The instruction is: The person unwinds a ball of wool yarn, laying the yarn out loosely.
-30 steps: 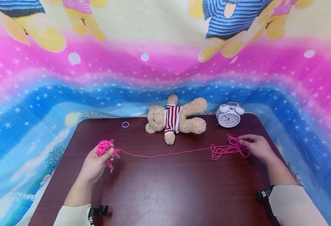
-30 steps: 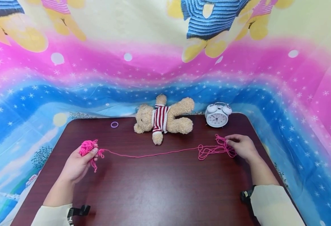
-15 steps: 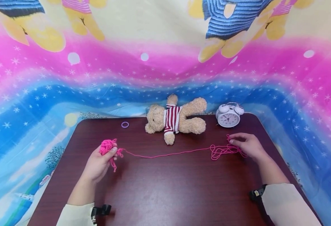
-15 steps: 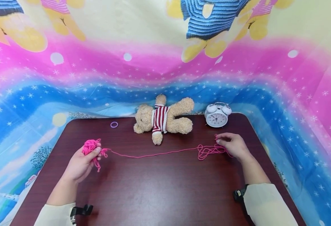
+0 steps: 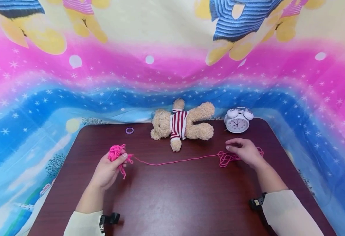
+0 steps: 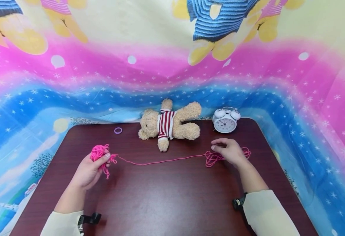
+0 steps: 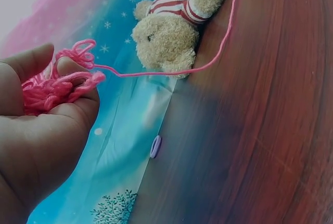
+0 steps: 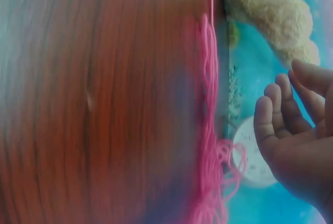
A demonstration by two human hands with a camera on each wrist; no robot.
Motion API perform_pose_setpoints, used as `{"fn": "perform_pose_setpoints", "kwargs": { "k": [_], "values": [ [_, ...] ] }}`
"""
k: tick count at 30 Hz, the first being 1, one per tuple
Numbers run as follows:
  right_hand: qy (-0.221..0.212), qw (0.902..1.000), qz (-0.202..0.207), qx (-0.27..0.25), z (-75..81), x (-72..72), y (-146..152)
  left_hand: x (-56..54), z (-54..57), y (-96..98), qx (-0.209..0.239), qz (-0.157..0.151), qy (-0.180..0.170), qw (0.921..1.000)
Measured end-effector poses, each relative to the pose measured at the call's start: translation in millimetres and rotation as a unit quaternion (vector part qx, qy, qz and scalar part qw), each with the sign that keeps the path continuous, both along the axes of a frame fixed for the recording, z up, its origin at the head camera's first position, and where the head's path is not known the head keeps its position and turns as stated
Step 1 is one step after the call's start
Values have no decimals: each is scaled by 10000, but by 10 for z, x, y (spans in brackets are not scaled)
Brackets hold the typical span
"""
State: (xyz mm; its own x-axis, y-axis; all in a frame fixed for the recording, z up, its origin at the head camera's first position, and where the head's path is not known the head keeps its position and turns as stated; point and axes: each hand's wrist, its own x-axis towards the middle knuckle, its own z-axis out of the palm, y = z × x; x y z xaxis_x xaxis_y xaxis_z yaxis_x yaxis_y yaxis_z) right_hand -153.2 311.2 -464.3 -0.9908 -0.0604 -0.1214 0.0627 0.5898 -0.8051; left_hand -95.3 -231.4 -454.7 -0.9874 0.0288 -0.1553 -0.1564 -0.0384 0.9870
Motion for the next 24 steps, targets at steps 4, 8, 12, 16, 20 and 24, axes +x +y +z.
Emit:
{"fn": "perform_pose_setpoints", "kwargs": {
  "k": [4,8,12,16,20,24],
  "values": [
    [78,9996,153,-235,-15,-28,-135,-13,1,34,94,-101,161,9998],
    [94,9989,259,-390,-2,-43,-262,-18,18,78,271,-195,275,9991],
    [122,9983,324,-465,30,-30,-377,-23,34,126,247,-281,309,9988],
    [151,9977,415,-516,46,-14,-481,-33,54,171,112,-263,252,9993],
    [188,9972,542,-474,47,-4,-591,-35,77,203,40,-198,119,9997],
    [194,9969,650,-406,39,4,-720,-27,87,224,-49,-168,30,9998]
  ]
}}
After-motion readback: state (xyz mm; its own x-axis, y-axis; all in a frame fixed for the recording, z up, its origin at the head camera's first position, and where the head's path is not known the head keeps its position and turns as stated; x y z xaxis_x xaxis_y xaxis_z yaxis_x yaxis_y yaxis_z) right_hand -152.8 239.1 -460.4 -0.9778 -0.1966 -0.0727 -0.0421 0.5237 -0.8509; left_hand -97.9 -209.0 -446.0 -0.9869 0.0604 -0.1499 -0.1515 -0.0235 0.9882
